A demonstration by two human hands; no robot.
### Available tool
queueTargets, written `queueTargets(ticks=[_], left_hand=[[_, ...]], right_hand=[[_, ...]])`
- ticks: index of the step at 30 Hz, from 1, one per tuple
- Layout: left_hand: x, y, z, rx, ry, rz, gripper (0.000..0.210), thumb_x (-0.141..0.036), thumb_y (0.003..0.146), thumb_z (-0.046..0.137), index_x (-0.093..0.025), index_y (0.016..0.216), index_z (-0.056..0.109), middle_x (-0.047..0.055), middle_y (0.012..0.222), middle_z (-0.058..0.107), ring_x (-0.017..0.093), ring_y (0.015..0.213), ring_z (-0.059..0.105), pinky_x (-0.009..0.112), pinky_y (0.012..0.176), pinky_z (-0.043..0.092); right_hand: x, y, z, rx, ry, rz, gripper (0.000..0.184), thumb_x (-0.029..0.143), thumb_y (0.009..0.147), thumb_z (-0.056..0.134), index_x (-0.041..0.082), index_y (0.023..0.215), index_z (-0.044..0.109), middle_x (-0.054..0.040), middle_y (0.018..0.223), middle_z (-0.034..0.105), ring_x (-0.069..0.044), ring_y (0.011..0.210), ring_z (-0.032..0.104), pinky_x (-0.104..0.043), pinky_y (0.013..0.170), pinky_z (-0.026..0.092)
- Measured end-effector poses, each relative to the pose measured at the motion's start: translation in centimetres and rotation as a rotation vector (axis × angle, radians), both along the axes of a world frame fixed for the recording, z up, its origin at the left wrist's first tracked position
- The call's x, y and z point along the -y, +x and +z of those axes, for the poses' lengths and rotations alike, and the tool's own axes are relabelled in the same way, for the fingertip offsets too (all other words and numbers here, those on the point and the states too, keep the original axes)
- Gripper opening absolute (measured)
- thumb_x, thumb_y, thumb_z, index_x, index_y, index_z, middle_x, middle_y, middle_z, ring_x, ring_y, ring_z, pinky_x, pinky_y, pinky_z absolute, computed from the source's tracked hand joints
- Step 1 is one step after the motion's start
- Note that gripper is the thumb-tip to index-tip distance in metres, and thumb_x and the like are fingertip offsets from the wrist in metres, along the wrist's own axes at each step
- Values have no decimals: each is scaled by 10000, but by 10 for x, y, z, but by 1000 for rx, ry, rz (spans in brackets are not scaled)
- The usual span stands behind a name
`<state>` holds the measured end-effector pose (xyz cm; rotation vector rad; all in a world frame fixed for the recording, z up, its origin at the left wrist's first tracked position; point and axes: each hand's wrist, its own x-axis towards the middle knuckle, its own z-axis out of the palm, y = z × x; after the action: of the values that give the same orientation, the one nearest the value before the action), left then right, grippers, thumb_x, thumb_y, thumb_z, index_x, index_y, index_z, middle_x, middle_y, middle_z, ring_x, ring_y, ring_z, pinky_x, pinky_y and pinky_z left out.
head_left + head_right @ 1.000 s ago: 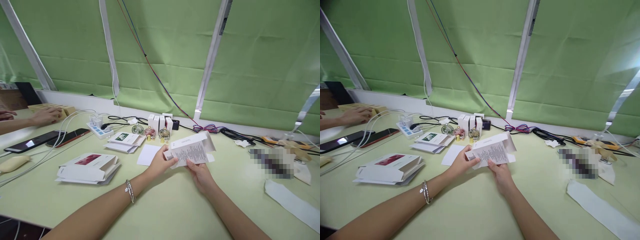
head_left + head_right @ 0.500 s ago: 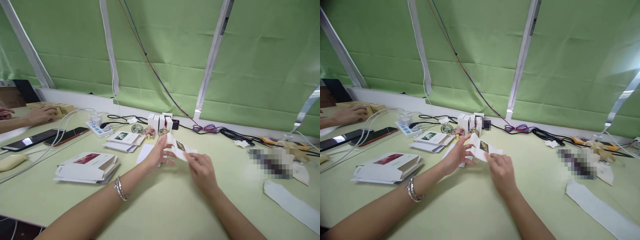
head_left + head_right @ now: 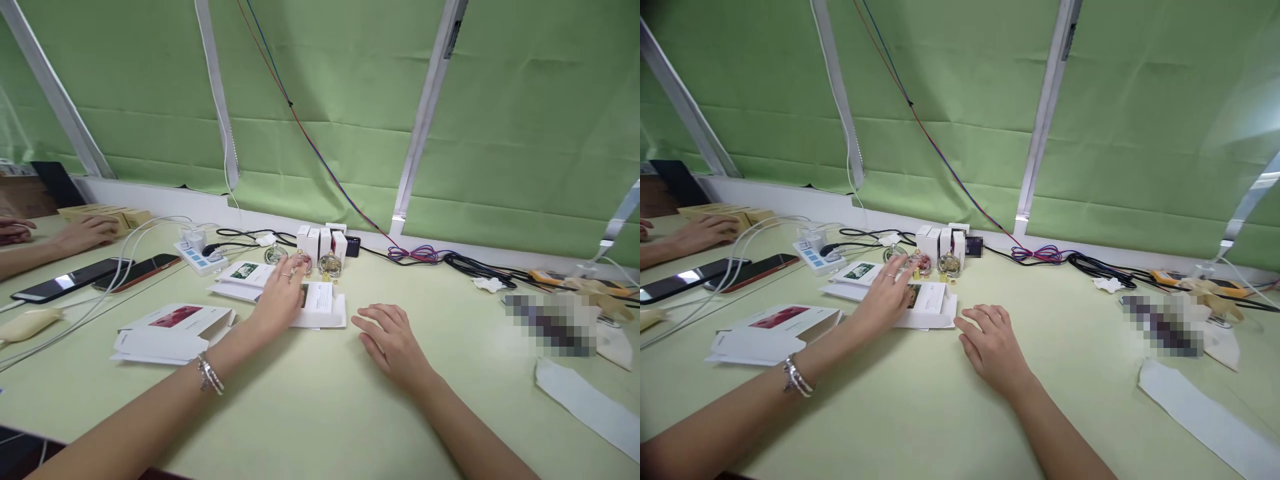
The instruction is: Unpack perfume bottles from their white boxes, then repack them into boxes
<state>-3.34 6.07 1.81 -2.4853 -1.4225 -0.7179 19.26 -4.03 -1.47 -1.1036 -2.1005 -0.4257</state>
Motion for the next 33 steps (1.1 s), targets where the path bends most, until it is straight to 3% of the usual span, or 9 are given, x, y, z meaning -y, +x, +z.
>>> queueTargets(ticks=[3,8,14,18,22,25,28,31,33], left_hand=[[0,17,-11,-102,-147,-190,492,-295,897,296,-123,1357,315,104,1458,252,257,1366,84,433,1106,108],[-10,15,-41,-190,-472,-241,612,-497,894,228,-157,1403,212,113,1472,184,277,1359,114,501,1072,98],[-23,7,-43,-93,-454,-248,550,-445,885,325,-160,1356,318,142,1450,249,279,1348,170,505,1068,114],[-29,13,-38,-54,-355,-278,371,-285,905,320,-124,1173,520,137,1328,455,248,1261,373,370,1055,264],[-26,20,-36,-63,-300,-275,329,-211,899,315,-125,1071,582,96,1209,563,215,1151,495,302,1016,342],[-22,24,-24,-74,-273,-197,335,-204,885,331,-119,1112,561,115,1247,536,225,1201,446,326,1037,317],[-29,13,7,-70,-251,-54,392,-167,861,335,-125,1226,470,135,1341,439,246,1252,381,373,1041,295],[-49,-18,43,-120,-317,119,416,-176,832,364,-132,1234,461,166,1268,506,288,1154,485,421,951,373],[-63,-46,57,-178,-398,220,416,-267,828,396,-118,1203,497,197,1194,560,333,1090,529,464,892,401]], right_hand=[[1,1,0,-19,-16,2,241,178,873,432,227,1047,592,-58,1047,635,-212,1008,510,-392,874,361],[4,4,1,-57,-21,-11,224,161,871,430,219,1009,596,-52,1001,642,-206,994,518,-382,863,360],[3,3,0,-63,-41,-4,214,168,874,418,228,967,601,-35,922,664,-192,959,542,-366,850,368],[2,3,0,-86,-62,14,212,161,874,414,229,960,595,-30,900,666,-193,947,545,-366,842,370],[3,4,0,-124,-97,37,209,155,878,415,226,962,592,-30,894,663,-199,934,540,-375,837,368],[4,5,0,-147,-112,49,203,157,879,416,224,953,593,-28,877,659,-197,920,541,-375,834,372],[4,6,0,-165,-121,46,201,162,883,412,224,943,594,-30,868,657,-196,917,541,-375,834,376],[3,8,-1,-176,-137,37,204,162,887,406,224,946,592,-33,873,653,-200,928,536,-380,840,374],[2,8,-1,-178,-139,44,198,159,886,410,221,943,590,-33,871,651,-200,925,534,-381,840,373]])
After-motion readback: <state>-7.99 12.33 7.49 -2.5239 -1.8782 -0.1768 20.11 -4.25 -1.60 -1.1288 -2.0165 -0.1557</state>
